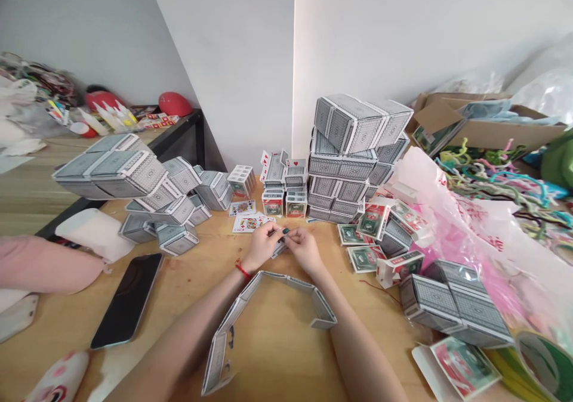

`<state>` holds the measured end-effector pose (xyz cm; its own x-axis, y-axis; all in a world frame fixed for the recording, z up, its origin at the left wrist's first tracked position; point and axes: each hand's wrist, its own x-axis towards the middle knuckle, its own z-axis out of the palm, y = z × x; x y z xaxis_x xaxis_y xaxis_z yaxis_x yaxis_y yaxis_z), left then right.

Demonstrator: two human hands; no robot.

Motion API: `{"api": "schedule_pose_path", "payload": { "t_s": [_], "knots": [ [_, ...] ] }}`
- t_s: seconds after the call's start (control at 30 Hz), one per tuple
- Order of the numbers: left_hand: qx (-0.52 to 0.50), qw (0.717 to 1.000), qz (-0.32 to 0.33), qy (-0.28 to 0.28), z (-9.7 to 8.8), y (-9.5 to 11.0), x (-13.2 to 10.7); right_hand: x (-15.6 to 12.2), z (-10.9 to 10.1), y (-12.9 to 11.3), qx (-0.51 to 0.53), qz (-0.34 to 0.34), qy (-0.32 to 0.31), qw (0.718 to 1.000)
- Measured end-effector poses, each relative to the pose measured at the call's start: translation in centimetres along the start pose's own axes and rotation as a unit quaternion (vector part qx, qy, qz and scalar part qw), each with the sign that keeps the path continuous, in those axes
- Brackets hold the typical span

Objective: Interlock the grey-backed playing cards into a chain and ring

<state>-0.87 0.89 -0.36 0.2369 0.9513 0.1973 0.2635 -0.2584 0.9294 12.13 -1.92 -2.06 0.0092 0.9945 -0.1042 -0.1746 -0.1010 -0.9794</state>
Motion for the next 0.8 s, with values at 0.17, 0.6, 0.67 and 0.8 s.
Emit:
{"api": "schedule_pose_path", "payload": {
  "t_s": [0.17,0.6,0.67,0.8],
  "knots": [
    [-0.007,1.000,-0.014,-0.013,-0.15,-0.24,0.04,0.06,-0.06,0.30,-0.045,-0.011,-0.004,0.999],
    [-0.004,1.000,-0.018,-0.004,0.07,-0.61,0.53,-0.35,0.23,0.04,-0.022,-0.004,-0.029,0.999],
    [0.010,1.000,-0.013,-0.001,0.07,-0.53,0.46,-0.40,0.23,-0.10,-0.016,-0.001,-0.033,0.999],
    [0.065,0.998,0.013,0.006,0.15,-0.19,0.17,-0.43,0.11,-0.32,-0.002,0.005,-0.034,0.999]
  ]
}}
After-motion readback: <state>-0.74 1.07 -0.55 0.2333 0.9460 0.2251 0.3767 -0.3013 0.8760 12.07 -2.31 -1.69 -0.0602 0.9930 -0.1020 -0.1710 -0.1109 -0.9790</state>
